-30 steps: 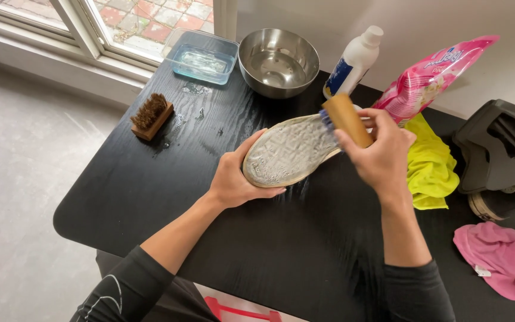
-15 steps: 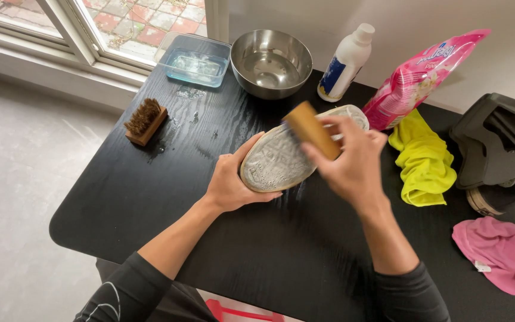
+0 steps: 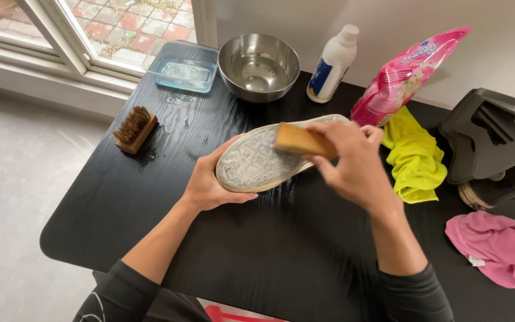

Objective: Brushing the sole of a white sneaker with a small brush and soapy water on a black table.

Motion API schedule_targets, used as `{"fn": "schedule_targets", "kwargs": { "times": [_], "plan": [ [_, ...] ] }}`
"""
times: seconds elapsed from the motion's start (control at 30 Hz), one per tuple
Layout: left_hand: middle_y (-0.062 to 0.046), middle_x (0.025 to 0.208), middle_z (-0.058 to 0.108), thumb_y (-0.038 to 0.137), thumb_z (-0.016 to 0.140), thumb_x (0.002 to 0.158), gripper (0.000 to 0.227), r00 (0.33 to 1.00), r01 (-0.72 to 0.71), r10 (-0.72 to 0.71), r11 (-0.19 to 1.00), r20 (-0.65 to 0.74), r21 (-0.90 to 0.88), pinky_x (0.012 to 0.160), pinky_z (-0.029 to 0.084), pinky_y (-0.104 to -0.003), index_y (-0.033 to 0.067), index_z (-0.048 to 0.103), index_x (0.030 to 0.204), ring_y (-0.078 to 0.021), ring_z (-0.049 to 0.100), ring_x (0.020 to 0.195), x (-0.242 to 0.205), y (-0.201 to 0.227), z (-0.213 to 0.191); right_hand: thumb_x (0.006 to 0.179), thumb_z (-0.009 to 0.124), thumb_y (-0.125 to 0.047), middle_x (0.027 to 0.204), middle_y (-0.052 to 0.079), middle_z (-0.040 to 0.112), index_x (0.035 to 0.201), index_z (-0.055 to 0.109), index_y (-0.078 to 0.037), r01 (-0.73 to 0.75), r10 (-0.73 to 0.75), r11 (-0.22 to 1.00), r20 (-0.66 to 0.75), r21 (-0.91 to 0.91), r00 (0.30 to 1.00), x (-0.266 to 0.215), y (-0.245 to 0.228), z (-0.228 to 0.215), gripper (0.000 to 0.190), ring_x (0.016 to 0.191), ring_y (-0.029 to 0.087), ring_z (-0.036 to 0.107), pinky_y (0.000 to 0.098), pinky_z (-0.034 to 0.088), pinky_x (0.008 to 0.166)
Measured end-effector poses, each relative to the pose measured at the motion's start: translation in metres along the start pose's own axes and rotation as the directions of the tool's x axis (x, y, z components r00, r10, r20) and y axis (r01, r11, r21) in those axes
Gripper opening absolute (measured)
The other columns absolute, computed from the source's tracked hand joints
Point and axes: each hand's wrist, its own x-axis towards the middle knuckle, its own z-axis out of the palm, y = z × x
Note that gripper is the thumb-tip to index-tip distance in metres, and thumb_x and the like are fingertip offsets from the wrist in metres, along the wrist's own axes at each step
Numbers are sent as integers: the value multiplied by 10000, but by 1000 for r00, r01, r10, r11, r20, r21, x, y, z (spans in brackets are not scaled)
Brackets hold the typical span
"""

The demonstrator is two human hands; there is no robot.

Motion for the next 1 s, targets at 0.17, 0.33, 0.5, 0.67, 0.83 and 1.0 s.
{"fn": "schedule_targets", "kwargs": {
  "times": [0.17,0.33,0.5,0.67,0.83,1.0],
  "plan": [
    [-114,1242,731,233,1030,453,1074,1000,10,-10,1000,-2,-28,1033,494,-391,121,597,1430,-226,669,1172,2,3,3,940,667,-289,1250,-4,669,1449,542,-325,-126,130,987,32,-101,991,-3,59,-3,526,1141,261,603,558,250,1043],
    [-124,1245,727,231,1023,478,1056,1000,28,-28,1000,-4,-14,1032,502,-414,113,587,1432,-244,666,1181,1,4,6,958,619,-266,1278,4,642,1486,505,-306,-67,80,975,54,-211,995,-5,49,5,541,1199,227,572,534,265,1049],
    [-143,1262,714,238,1019,480,1050,997,72,-71,997,-14,22,1032,495,-447,98,586,1426,-273,650,1204,-2,-6,0,961,648,-306,1267,-63,665,1408,546,-295,123,-120,987,40,-101,992,-4,19,5,459,1202,169,589,483,262,1036],
    [-132,1247,722,220,1027,468,1057,999,40,-40,999,-15,1,1039,494,-427,98,591,1423,-246,656,1187,-1,-3,3,961,651,-293,1292,-26,642,1497,499,-329,35,-21,970,61,-243,998,-9,59,2,558,1294,214,515,551,261,1037],
    [-116,1231,730,222,1030,478,1055,1000,16,-16,1000,-22,-2,1033,499,-417,106,585,1428,-235,663,1185,-2,0,10,994,610,-329,1443,-121,583,1472,526,-377,-1,1,943,0,-333,1000,-9,54,4,488,1246,222,525,467,359,965],
    [-114,1158,754,267,1027,492,1043,999,-48,49,995,-10,87,1013,505,-394,92,585,1419,-270,704,1123,-2,4,12,887,699,-518,1511,111,556,1457,606,-277,-34,26,978,-42,-206,999,-7,19,7,627,1284,448,555,566,478,897]
  ]
}}
